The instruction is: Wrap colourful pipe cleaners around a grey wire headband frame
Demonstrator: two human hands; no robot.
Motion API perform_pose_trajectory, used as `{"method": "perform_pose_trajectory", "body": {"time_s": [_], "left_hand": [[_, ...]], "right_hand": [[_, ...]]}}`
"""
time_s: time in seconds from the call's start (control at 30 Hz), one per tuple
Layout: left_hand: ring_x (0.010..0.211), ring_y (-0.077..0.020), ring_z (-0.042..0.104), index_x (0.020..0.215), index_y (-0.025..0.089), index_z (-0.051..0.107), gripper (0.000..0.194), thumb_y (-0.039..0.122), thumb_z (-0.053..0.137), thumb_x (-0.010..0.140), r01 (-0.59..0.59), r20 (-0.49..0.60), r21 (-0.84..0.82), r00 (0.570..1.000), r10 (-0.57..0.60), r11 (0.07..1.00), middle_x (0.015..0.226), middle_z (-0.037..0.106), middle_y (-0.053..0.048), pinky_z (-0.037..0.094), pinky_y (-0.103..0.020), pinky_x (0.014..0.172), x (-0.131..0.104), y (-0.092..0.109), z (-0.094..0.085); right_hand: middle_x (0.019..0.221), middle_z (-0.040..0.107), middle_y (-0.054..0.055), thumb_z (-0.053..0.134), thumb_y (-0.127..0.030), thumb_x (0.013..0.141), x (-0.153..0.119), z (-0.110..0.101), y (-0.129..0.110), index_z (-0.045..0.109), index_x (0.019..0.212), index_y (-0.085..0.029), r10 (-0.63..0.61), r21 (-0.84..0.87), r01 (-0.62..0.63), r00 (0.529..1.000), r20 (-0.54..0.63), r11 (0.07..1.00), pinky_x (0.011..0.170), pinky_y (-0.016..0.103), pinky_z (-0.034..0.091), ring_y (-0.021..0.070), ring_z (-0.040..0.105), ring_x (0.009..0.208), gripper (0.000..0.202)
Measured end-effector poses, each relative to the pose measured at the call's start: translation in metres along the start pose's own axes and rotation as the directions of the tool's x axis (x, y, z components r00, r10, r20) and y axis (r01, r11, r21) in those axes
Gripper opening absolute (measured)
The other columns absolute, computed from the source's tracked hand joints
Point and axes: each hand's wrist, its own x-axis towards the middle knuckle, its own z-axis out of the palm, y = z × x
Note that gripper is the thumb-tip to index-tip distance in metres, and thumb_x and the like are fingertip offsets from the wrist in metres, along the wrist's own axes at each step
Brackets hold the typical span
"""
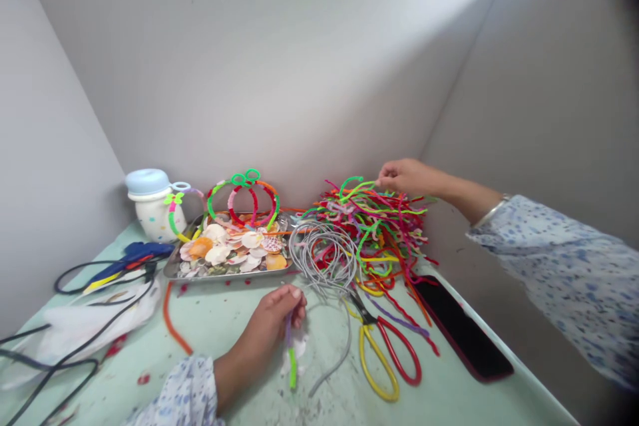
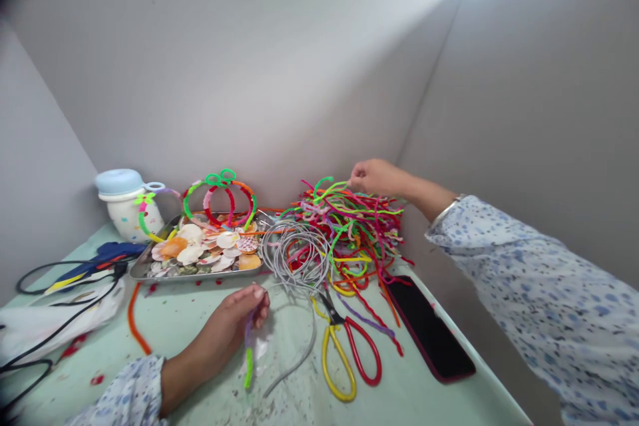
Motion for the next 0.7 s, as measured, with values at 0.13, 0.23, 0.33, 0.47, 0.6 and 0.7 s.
{"method": "perform_pose_trajectory", "body": {"time_s": [0.13, 0.23, 0.33, 0.47, 0.6, 0.7], "left_hand": [[0.063, -0.0163, 0.051, 0.075, 0.016, 0.067, 0.017, 0.033, 0.069, 0.078, -0.068, -0.082, 0.226, 0.993, 0.088, 0.972, 0.065, 0.058, -0.002, 0.038, -0.026, 0.061, -0.006, 0.005, 0.001], [0.094, -0.0268, 0.058, 0.109, 0.022, 0.066, 0.03, 0.031, 0.064, 0.08, -0.228, -0.111, 0.69, 0.905, 0.412, 0.687, 0.106, 0.063, -0.009, 0.046, -0.037, 0.08, -0.02, 0.021, 0.006], [0.112, -0.0294, 0.052, 0.121, 0.022, 0.057, 0.036, 0.027, 0.056, 0.085, -0.328, 0.043, 0.857, 0.815, 0.577, 0.398, 0.118, 0.058, -0.011, 0.042, -0.046, 0.096, -0.029, 0.049, 0.022], [0.111, -0.0246, 0.055, 0.119, 0.021, 0.056, 0.031, 0.02, 0.051, 0.089, -0.441, 0.223, 0.876, 0.731, 0.645, 0.197, 0.117, 0.059, -0.009, 0.044, -0.04, 0.097, -0.004, 0.089, 0.052], [0.111, -0.0229, 0.055, 0.123, 0.018, 0.056, 0.038, 0.013, 0.054, 0.086, -0.478, 0.39, 0.878, 0.658, 0.644, -0.044, 0.12, 0.061, -0.009, 0.043, -0.036, 0.097, 0.06, 0.115, 0.08], [0.113, -0.0246, 0.055, 0.121, 0.023, 0.061, 0.038, 0.015, 0.059, 0.084, -0.492, 0.456, 0.864, 0.67, 0.586, -0.109, 0.123, 0.063, -0.006, 0.042, -0.038, 0.097, 0.107, 0.119, 0.094]], "right_hand": [[0.061, 0.067, 0.0, 0.054, -0.034, 0.083, -0.013, 0.028, 0.0, 0.068, 0.083, -0.018, -0.018, 0.103, 0.01, 0.997, 0.075, 0.995, 0.049, 0.023, 0.036, 0.0137, 0.056, 0.052, 0.022], [0.054, 0.061, -0.001, 0.049, -0.042, 0.086, -0.022, 0.044, 0.001, 0.066, 0.07, -0.017, -0.032, 0.168, 0.014, 0.995, 0.099, 0.986, 0.047, 0.023, 0.032, 0.0119, 0.049, 0.047, 0.034], [0.05, 0.054, -0.003, 0.046, -0.049, 0.087, -0.029, 0.052, 0.001, 0.062, 0.061, -0.017, -0.035, 0.215, 0.017, 0.996, 0.078, 0.976, 0.047, 0.024, 0.028, 0.0109, 0.043, 0.045, 0.044], [0.048, 0.051, -0.003, 0.045, -0.053, 0.086, -0.034, 0.052, -0.002, 0.061, 0.059, -0.017, -0.021, 0.262, 0.001, 0.997, 0.072, 0.965, 0.046, 0.025, 0.027, 0.0106, 0.039, 0.043, 0.048], [0.049, 0.054, -0.003, 0.044, -0.051, 0.087, -0.04, 0.049, -0.007, 0.061, 0.061, -0.017, -0.036, 0.295, 0.008, 0.995, 0.088, 0.956, 0.045, 0.024, 0.028, 0.0103, 0.04, 0.043, 0.046], [0.05, 0.054, -0.004, 0.045, -0.049, 0.087, -0.043, 0.047, -0.008, 0.061, 0.062, -0.017, -0.058, 0.311, 0.026, 0.994, 0.096, 0.95, 0.045, 0.022, 0.03, 0.0099, 0.041, 0.044, 0.044]]}}
